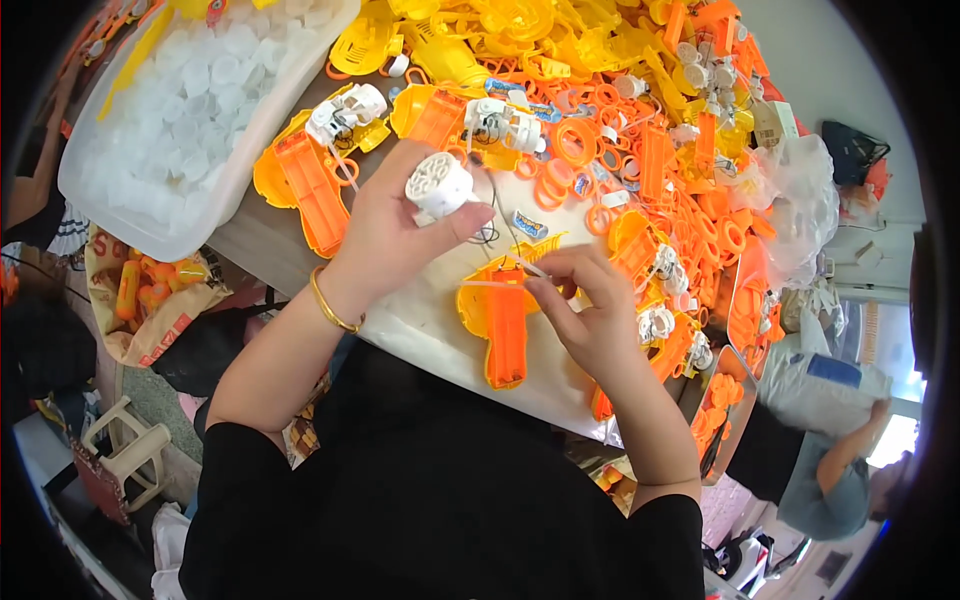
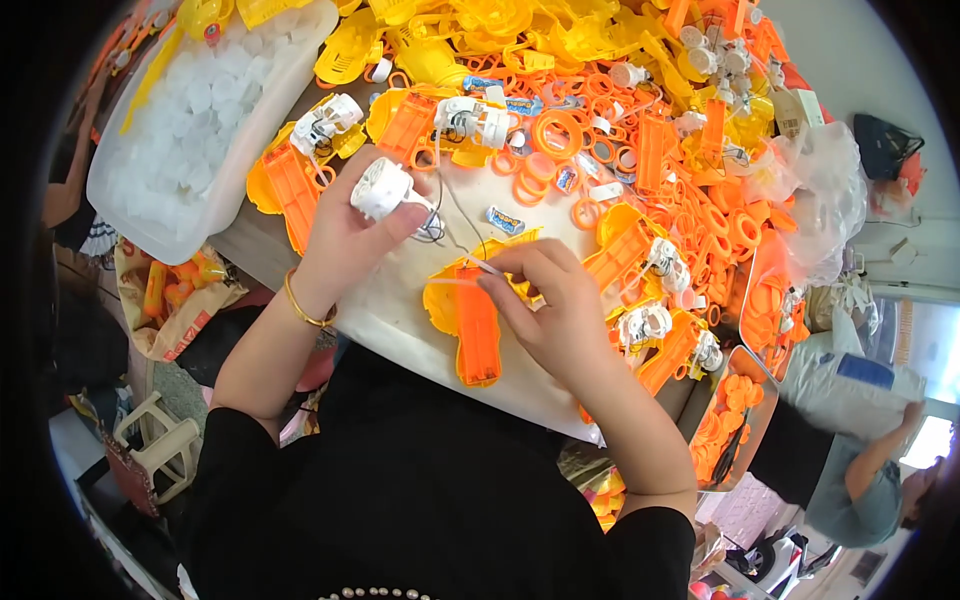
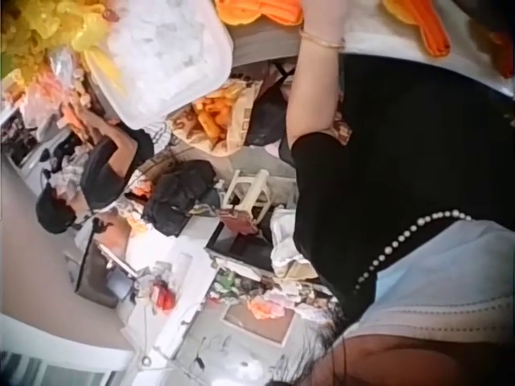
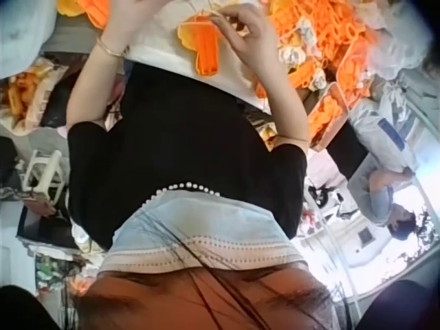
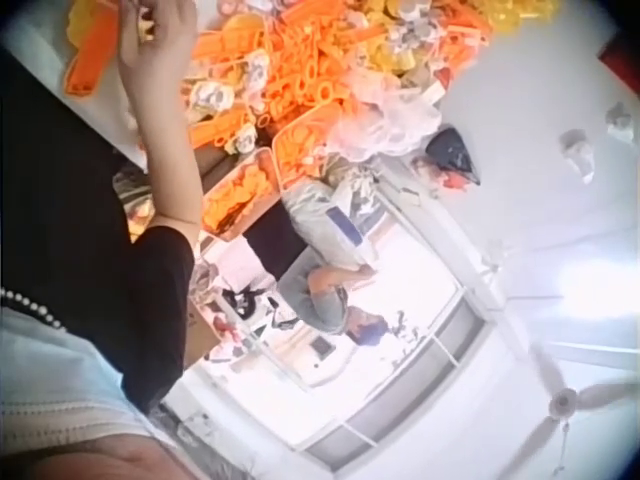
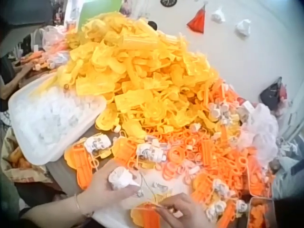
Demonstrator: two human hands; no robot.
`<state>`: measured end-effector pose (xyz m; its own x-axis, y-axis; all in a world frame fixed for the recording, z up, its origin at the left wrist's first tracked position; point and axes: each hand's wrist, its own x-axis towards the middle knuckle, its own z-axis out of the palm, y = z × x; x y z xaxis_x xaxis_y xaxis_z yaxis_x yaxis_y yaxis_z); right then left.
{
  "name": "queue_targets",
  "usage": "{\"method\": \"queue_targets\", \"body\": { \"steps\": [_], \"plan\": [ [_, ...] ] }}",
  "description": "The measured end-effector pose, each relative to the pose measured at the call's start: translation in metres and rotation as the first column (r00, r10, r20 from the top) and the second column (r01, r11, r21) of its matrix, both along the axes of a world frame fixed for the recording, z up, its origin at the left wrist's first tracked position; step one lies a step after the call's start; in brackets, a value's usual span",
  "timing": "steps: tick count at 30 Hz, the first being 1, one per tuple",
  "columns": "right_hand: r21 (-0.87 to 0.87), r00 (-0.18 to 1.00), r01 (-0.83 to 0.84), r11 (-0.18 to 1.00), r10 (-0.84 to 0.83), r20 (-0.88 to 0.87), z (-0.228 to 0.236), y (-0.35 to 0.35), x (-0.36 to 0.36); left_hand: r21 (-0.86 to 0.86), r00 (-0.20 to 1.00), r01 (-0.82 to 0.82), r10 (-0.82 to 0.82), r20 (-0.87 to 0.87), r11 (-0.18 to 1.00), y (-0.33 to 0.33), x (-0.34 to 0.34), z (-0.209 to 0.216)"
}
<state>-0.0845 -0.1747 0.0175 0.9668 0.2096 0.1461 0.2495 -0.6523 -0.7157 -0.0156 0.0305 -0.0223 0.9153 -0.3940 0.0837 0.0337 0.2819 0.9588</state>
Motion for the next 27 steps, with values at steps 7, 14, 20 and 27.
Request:
{"method": "queue_targets", "body": {
  "steps": [7, 14, 20, 27],
  "plan": [
    [-0.064, 0.961, 0.132, 0.989, -0.144, -0.236, 0.002, -0.007, 0.017, -0.122, 0.975, 0.136, -0.155, -0.156, 0.983, -0.017, 0.004, 0.017],
    [-0.345, 0.944, -0.100, 0.933, 0.198, 0.264, -0.004, 0.002, 0.032, -0.124, 0.991, -0.015, -0.002, -0.135, 0.992, -0.022, 0.013, 0.004],
    [-0.298, 0.913, -0.304, 0.905, 0.366, 0.180, -0.016, 0.006, -0.017, -0.016, 0.992, 0.020, -0.022, -0.123, 1.000, -0.014, 0.014, 0.011],
    [-0.009, 0.992, 0.010, 1.000, -0.011, -0.127, 0.007, 0.007, 0.025, -0.069, 0.969, 0.237, -0.241, -0.062, 0.969, -0.013, 0.023, 0.012]
  ]
}}
